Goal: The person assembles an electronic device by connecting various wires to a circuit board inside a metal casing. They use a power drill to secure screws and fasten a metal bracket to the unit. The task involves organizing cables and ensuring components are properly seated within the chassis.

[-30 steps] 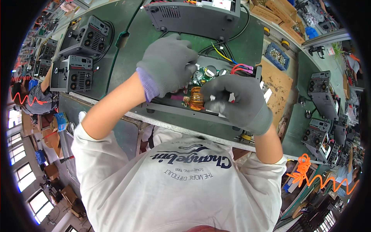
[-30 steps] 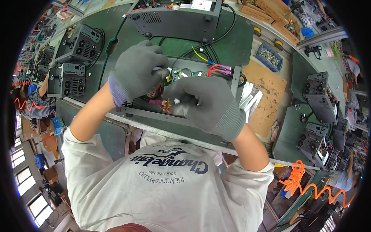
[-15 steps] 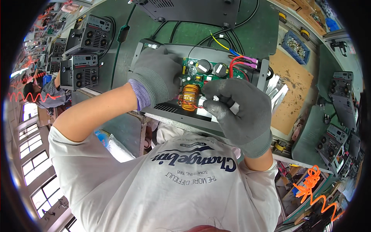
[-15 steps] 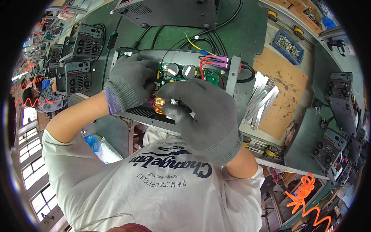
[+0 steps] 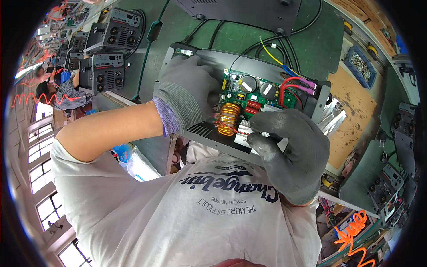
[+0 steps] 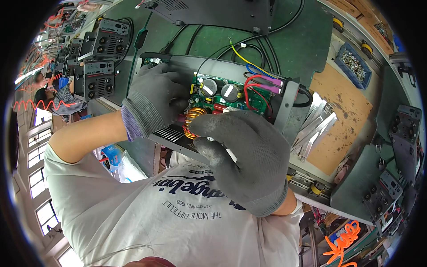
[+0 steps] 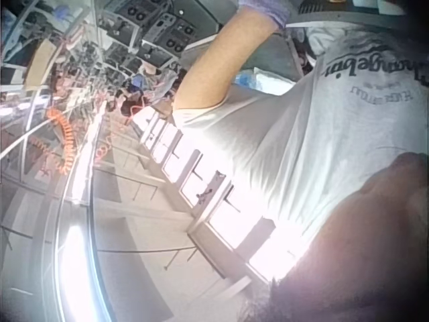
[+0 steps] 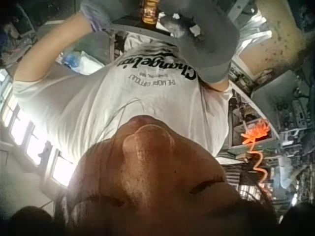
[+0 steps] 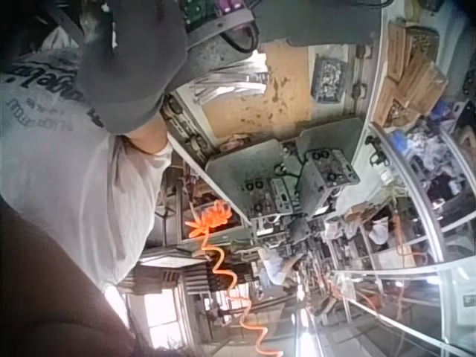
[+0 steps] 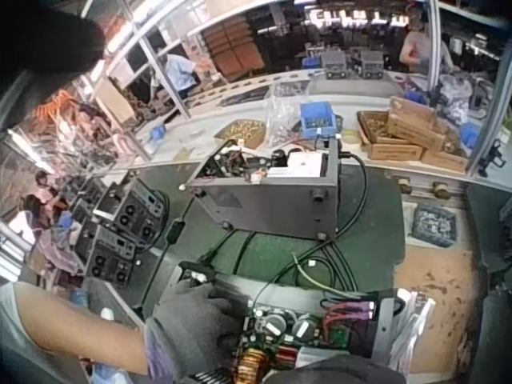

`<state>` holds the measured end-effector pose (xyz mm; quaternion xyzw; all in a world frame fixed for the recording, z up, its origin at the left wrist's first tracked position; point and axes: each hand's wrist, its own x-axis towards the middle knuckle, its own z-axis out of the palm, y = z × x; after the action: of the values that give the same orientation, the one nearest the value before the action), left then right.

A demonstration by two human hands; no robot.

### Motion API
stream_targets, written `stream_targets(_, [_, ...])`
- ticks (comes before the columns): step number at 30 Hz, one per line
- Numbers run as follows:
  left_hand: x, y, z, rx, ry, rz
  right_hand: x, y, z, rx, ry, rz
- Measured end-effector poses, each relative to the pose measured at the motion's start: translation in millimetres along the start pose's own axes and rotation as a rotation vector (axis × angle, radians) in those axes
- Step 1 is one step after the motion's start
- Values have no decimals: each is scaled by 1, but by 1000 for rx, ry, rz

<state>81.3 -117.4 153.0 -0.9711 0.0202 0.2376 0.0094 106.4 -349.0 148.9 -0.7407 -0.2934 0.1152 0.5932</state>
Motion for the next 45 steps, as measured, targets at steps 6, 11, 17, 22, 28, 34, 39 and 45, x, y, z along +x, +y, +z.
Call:
stream_targets(6, [-2, 1, 1, -28, 66, -24, 0, 0, 1, -10, 8, -37])
stream_targets(11, [-2, 5, 3, 11, 90, -63, 2, -1, 0, -24, 11, -53])
stream_targets(17, [1, 15, -4, 28, -34, -141, 0, 0, 3, 11, 22, -36])
stream_targets(22, [7, 11, -4, 27, -147, -143, -1, -2, 2, 6, 20, 0])
stream_targets(28, [9, 8, -9, 43, -203, -143, -3, 0, 2, 1, 30, -2])
stream_targets(34, [8, 9, -6, 11, -142, -158, -2, -2, 5, 28, 56, 22])
stream_targets(39, [10, 15, -9, 54, -168, -113, -1, -2, 3, -19, 52, 11])
stream_targets(45, [8, 15, -3, 51, -165, -117, -1, -3, 5, 21, 44, 26])
